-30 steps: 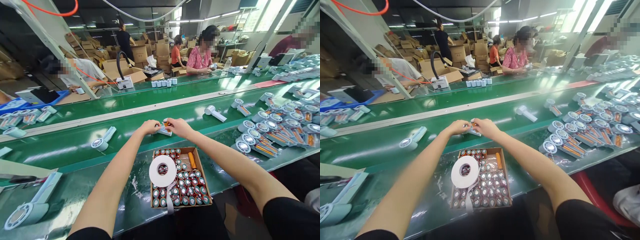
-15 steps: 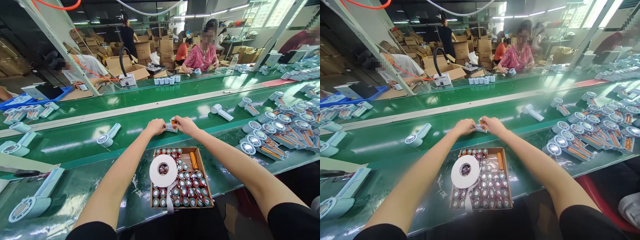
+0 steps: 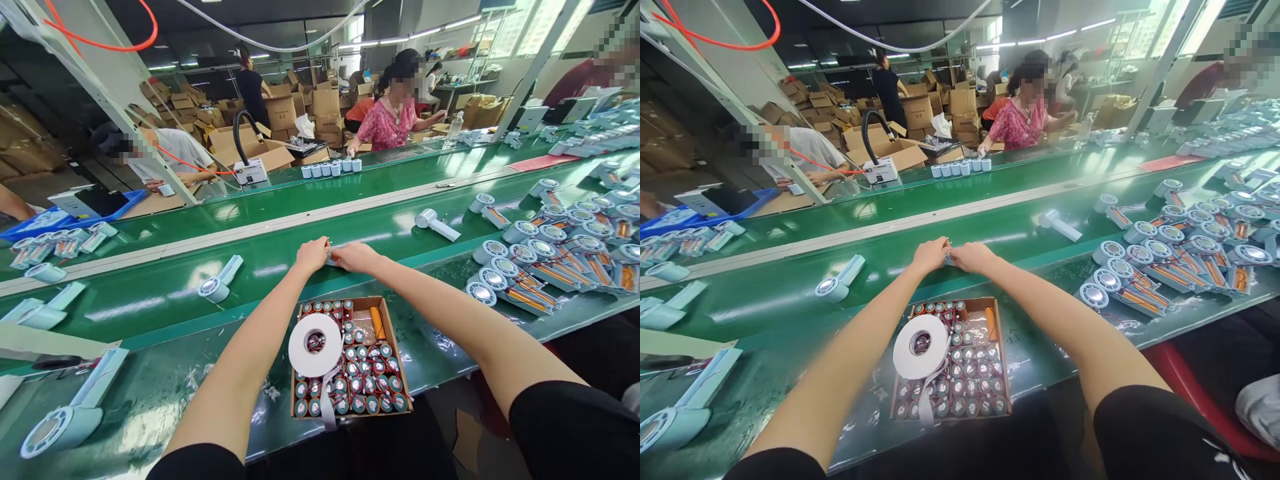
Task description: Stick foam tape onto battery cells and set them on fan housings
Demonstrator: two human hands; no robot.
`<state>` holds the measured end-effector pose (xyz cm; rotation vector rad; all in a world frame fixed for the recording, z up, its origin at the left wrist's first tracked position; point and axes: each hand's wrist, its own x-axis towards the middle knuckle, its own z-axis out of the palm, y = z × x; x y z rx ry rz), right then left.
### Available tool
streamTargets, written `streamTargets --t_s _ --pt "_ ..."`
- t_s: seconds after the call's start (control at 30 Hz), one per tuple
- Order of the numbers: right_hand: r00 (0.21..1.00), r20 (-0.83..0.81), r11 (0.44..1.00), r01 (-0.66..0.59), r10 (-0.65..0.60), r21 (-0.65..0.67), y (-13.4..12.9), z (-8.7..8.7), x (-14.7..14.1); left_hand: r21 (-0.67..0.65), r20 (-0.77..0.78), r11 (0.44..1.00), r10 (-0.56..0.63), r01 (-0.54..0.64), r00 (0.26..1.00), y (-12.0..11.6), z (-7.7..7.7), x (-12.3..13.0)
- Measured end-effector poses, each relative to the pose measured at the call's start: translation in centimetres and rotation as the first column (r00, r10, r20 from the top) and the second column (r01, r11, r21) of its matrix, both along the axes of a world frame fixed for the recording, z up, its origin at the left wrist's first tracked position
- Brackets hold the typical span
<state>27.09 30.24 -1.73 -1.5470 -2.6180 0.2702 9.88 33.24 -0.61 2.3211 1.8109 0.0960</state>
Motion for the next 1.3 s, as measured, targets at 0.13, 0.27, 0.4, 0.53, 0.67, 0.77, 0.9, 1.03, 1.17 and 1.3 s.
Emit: streamTargets --t_s 0.13,0.27,0.4,0.53,0.67,0.77,0.9,1.03,1.17,1.3 --pt "0.994 -0.063 0.996 0.082 -0.084 -0.028 0.0 0.9 -0.8 0.006 0.043 1.0 -0.009 0.009 0.999 -0.6 1.4 0.9" --pt "0.977 -0.129 0.986 0.169 -0.17 -0.015 0.0 2.6 1.3 0.132 0.13 0.987 -0.104 0.087 0.986 -7.2 3.9 -1.6" --pt "0.949 -0.197 0.969 0.248 -0.247 -0.019 -0.9 3.6 5.0 0.179 0.178 0.884 -0.461 0.432 0.87 -18.8 4.4 -7.8" --pt "0.9 -0.349 0.959 0.284 -0.262 0.012 -5.0 4.1 5.5 0.205 0.011 0.803 -0.574 0.56 0.819 -25.9 3.7 -11.0" --pt "0.834 -0.525 0.983 0.105 -0.168 -0.149 -14.5 5.0 2.6 0.575 0.003 0.717 -0.484 0.395 0.875 -27.1 3.4 -10.2" --pt "0.657 -0.74 0.828 -0.327 -0.148 -0.456 -22.8 5.2 0.2 0.726 0.074 0.631 -0.469 0.275 0.88 -27.6 3.8 -9.0" --pt "0.643 -0.749 0.775 -0.386 -0.162 -0.5 -30.2 3.9 -1.5 0.721 0.192 0.663 -0.468 0.2 0.862 -28.1 3.0 -9.8" --pt "0.722 -0.612 0.65 -0.639 0.324 -0.411 -31.7 2.7 -0.7 0.5 0.474 0.865 -0.227 -0.048 0.85 -28.3 0.5 -12.3" --pt "0.843 -0.461 0.848 -0.44 0.277 -0.296 -25.9 3.7 1.7 0.346 0.635 0.923 -0.098 -0.169 0.766 -29.4 -0.9 -12.7" --pt "0.945 -0.314 0.985 -0.044 0.096 0.167 -18.2 2.8 2.7 0.393 0.599 0.913 -0.164 -0.109 0.784 -30.6 -0.8 -11.0"
